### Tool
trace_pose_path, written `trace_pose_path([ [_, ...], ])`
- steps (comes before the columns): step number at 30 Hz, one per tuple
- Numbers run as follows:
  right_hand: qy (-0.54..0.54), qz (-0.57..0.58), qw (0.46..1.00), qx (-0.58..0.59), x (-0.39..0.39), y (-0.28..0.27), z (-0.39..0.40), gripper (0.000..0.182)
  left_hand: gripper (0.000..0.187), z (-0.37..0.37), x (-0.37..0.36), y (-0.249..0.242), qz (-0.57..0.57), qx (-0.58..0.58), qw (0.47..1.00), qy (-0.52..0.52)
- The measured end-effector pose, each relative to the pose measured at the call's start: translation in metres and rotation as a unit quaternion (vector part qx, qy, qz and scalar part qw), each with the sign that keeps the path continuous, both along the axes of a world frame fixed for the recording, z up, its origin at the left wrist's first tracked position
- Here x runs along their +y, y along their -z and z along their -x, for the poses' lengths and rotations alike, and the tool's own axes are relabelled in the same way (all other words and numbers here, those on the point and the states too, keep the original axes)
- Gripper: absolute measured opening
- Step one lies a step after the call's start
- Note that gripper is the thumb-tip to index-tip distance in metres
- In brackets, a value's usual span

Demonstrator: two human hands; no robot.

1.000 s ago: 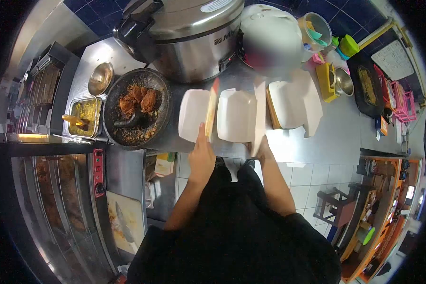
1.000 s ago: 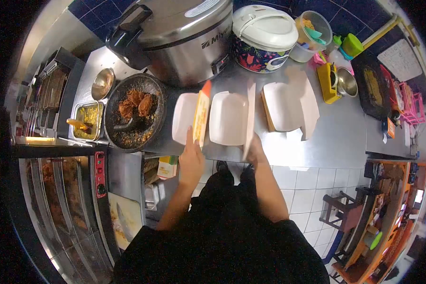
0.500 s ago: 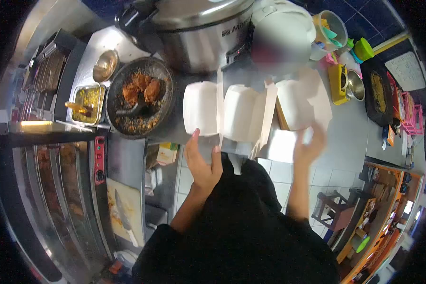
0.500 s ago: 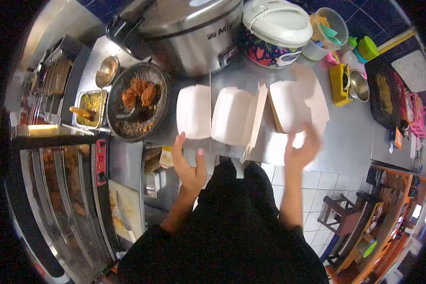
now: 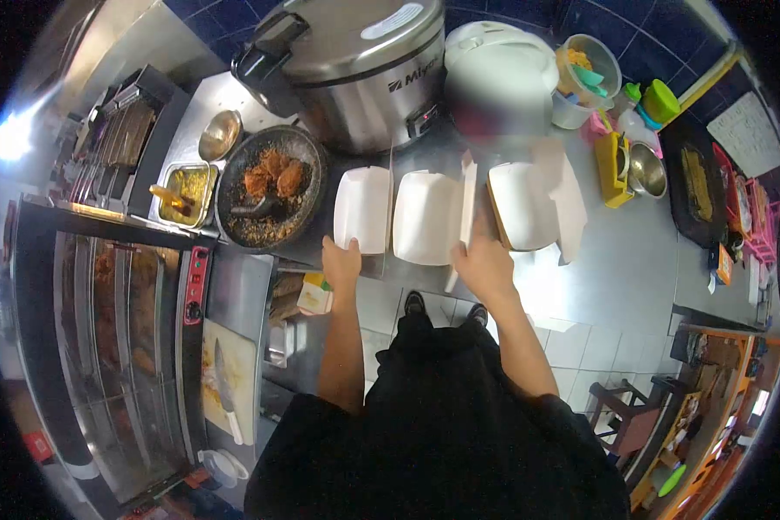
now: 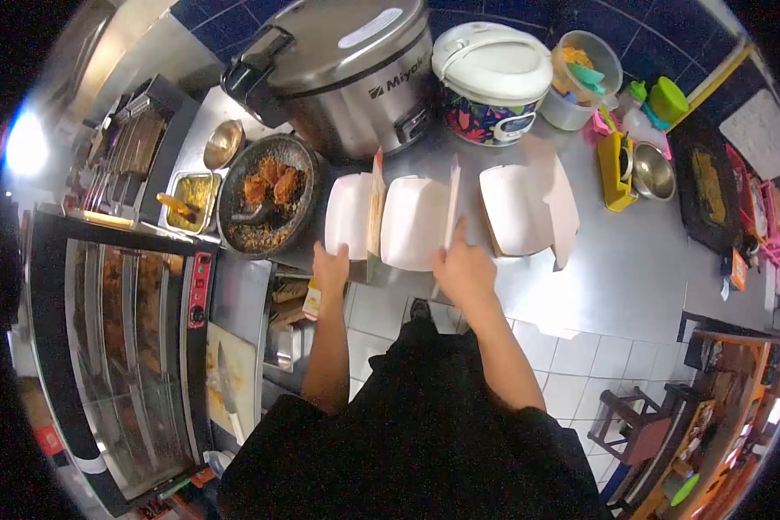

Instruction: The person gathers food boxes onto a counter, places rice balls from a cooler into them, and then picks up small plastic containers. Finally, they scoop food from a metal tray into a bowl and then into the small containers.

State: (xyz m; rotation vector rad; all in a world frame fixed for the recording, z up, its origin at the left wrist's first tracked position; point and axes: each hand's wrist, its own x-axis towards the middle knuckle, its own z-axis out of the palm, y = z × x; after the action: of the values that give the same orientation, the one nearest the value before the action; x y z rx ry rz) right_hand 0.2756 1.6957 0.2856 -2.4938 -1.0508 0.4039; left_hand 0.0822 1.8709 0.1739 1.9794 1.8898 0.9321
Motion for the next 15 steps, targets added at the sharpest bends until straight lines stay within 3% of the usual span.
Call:
trace_pose_path([
  [2, -0.034, -0.042, 0.999, 0.000, -0.013, 0.002, -0.015, 0.060, 0.041, 0.005, 0.013, -0.016, 0.234, 0.092, 0.967, 0.044],
  [3, -0.074, -0.077, 0.994, 0.008, -0.022, 0.001, -0.022, 0.053, 0.041, 0.011, 0.022, -0.012, 0.229, 0.082, 0.969, 0.046],
  [5, -0.063, -0.133, 0.988, 0.043, -0.057, -0.037, -0.020, 0.047, 0.035, 0.026, 0.033, 0.017, 0.368, -0.143, 0.917, 0.055],
  [7, 0.004, -0.163, 0.978, 0.127, -0.095, -0.079, -0.015, 0.047, 0.034, 0.043, 0.033, 0.043, 0.334, -0.173, 0.922, 0.090],
  [8, 0.007, -0.200, 0.975, 0.096, -0.115, -0.104, -0.011, 0.032, 0.032, 0.049, 0.029, 0.051, 0.299, -0.189, 0.927, 0.126],
  [10, 0.068, -0.250, 0.965, 0.034, -0.172, -0.114, 0.001, 0.030, 0.032, 0.055, 0.013, 0.035, 0.356, -0.295, 0.880, 0.107],
  [11, 0.098, -0.273, 0.957, 0.003, -0.200, -0.119, 0.007, 0.030, 0.032, 0.057, 0.002, 0.020, 0.353, -0.295, 0.881, 0.113],
  [12, 0.180, -0.402, 0.897, -0.026, -0.211, -0.120, 0.016, 0.032, 0.033, 0.056, -0.013, 0.005, 0.354, -0.364, 0.851, 0.134],
  [13, 0.140, -0.456, 0.879, 0.022, -0.217, -0.128, 0.023, 0.032, 0.034, 0.052, -0.018, -0.005, 0.354, -0.430, 0.816, 0.154],
  [15, 0.151, -0.423, 0.892, -0.060, -0.211, -0.135, 0.020, 0.032, 0.037, 0.042, -0.023, -0.008, 0.358, -0.471, 0.790, 0.161],
])
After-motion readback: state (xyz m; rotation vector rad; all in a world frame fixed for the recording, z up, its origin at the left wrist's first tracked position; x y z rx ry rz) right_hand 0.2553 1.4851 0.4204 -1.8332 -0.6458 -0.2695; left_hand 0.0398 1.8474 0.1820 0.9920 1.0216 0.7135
